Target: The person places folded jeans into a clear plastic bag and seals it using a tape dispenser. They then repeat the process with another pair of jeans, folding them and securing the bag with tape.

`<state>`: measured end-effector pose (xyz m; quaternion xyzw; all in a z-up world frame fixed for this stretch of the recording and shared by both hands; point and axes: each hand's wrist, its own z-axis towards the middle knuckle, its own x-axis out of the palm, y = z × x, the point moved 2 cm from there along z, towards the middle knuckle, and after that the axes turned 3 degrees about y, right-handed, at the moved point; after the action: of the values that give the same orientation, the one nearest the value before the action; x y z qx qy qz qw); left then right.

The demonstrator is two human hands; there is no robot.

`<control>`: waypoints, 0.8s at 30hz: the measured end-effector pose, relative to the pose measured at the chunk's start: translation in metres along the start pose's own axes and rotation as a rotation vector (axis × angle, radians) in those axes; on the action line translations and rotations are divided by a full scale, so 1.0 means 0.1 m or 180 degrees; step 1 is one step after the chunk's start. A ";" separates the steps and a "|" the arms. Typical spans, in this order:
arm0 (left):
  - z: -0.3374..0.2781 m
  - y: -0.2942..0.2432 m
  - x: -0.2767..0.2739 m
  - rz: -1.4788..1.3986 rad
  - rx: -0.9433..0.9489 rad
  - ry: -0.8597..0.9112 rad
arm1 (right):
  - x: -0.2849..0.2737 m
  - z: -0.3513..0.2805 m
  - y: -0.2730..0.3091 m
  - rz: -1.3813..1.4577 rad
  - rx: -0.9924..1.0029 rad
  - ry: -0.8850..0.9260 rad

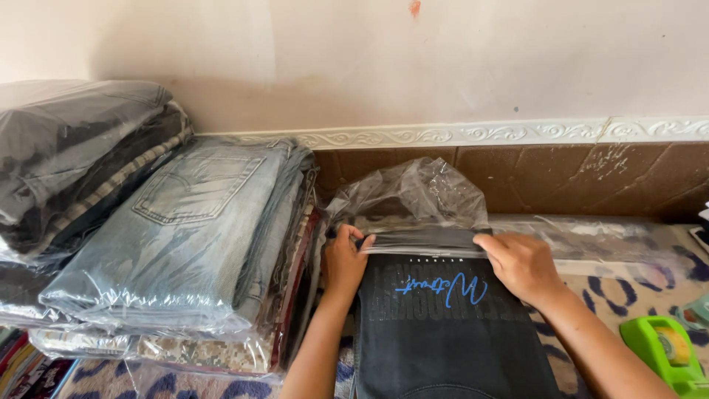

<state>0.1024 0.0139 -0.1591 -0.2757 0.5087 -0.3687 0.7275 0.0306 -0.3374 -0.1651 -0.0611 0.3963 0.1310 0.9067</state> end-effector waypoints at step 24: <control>-0.80 0.32 -0.20 -0.2449 -0.0346 0.1210 | -0.59 -0.73 0.33 0.0194 -0.0133 -0.0444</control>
<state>0.0309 0.0467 -0.1990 -0.4104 0.5125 -0.6300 0.4148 -0.0683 -0.3327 -0.1717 -0.0587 0.3311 0.1707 0.9262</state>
